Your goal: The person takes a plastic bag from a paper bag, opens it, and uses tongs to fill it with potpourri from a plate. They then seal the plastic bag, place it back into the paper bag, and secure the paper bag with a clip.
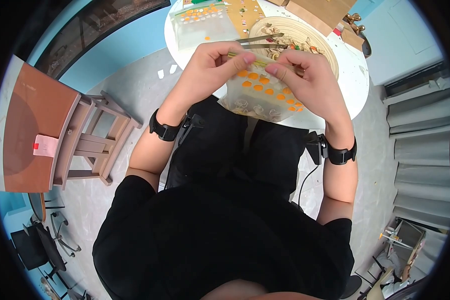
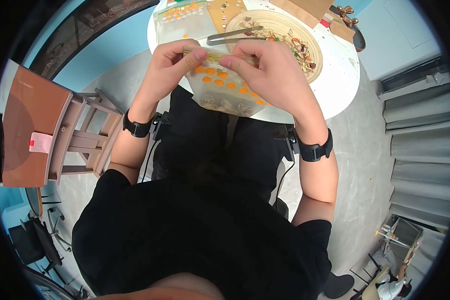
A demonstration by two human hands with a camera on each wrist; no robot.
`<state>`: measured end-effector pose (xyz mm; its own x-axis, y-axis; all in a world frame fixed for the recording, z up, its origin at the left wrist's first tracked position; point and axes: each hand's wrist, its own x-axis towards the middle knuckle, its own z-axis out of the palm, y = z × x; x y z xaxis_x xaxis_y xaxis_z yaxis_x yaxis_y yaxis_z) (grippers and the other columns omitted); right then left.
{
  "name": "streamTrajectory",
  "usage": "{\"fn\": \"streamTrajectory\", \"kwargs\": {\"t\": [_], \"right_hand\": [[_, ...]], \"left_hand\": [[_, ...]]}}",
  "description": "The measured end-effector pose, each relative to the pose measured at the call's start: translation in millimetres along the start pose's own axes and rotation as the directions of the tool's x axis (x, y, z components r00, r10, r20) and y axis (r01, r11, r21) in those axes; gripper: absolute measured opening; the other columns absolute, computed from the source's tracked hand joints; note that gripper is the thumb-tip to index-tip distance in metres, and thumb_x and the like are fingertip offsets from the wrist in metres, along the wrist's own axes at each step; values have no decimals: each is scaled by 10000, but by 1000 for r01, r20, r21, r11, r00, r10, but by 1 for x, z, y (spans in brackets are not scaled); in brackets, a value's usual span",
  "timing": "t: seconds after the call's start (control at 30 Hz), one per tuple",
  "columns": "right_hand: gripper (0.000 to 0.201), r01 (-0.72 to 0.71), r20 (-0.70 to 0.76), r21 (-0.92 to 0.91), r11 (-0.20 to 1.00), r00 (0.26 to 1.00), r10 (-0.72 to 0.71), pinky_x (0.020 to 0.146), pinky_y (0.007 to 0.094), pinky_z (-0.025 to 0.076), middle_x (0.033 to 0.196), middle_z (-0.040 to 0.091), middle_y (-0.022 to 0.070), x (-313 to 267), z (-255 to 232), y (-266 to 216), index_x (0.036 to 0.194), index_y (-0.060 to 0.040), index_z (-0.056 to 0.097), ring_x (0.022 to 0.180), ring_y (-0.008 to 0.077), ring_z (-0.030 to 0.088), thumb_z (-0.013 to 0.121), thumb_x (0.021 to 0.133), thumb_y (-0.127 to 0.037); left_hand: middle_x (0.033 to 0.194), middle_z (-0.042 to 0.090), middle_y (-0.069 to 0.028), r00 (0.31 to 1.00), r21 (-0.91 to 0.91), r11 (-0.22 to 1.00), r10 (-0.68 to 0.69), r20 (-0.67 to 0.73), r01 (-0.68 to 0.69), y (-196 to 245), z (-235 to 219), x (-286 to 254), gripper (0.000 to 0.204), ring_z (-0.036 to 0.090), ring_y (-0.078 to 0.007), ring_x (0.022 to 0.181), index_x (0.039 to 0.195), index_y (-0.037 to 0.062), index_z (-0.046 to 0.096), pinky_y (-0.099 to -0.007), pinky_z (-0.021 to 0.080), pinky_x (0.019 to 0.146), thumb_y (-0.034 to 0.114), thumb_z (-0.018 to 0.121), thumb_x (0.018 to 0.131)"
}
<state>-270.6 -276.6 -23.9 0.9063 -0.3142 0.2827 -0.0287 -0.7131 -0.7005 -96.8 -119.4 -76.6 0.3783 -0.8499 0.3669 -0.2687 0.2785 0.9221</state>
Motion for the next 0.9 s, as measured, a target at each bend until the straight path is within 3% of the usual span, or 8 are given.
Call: {"fn": "streamTrajectory", "kwargs": {"t": [0.07,0.17,0.23,0.37,0.47,0.57,0.67,0.9], "right_hand": [[255,15,-21,6,1000,1000,-15,512,304,348,562,497,60,-2,0,1,847,-12,712,509,145,399,749,933,-249],[228,15,-54,59,998,998,-11,514,298,359,571,525,65,-2,0,4,861,-12,723,507,147,418,754,928,-228],[208,-17,-69,128,992,997,26,517,298,373,584,549,74,-3,-2,9,874,-13,729,507,150,435,757,924,-213],[191,43,-57,-41,998,997,-45,523,305,395,607,572,85,-4,-4,1,892,-13,727,503,164,469,750,929,-199],[198,31,-43,-35,999,999,-33,525,312,405,617,581,93,-5,-6,-2,883,-12,718,503,176,492,747,930,-202],[202,29,-56,-35,999,998,-30,530,319,413,622,585,99,-5,-7,0,873,-9,706,514,192,514,741,929,-200],[196,100,-74,-89,991,991,-107,547,327,433,642,603,101,-6,-9,4,881,-9,701,540,206,542,732,932,-196],[158,154,-154,-66,986,974,-163,605,339,487,728,654,117,-7,-11,9,905,-21,690,611,249,609,715,936,-174]], "left_hand": [[820,684,10,999,-1,1000,-26,30,26,4,2,1,252,570,-54,749,973,7,742,-223,449,666,247,683,1020],[782,657,58,996,-48,996,68,-58,-71,1,6,1,229,484,9,659,1051,-4,768,-185,351,553,213,729,991],[781,669,45,999,-5,1000,26,-33,-27,1,2,0,218,501,-2,664,1032,-2,771,-191,372,560,207,733,985],[784,698,6,991,180,983,-67,114,45,21,-10,0,206,561,-45,706,985,-7,770,-228,441,620,197,743,968],[849,716,-18,996,315,948,14,83,-40,28,-9,2,195,613,-74,768,978,-21,757,-220,486,697,172,729,979],[809,709,-23,995,210,973,93,40,-99,23,-14,0,179,618,-76,768,976,-12,758,-226,481,693,166,737,968],[776,702,-24,990,433,891,110,84,-136,36,-17,0,167,618,-79,748,977,-6,747,-235,474,676,160,740,959],[741,685,-63,987,609,777,136,86,-160,53,-15,6,173,620,-140,671,889,-13,679,-274,459,602,140,706,965]]}}
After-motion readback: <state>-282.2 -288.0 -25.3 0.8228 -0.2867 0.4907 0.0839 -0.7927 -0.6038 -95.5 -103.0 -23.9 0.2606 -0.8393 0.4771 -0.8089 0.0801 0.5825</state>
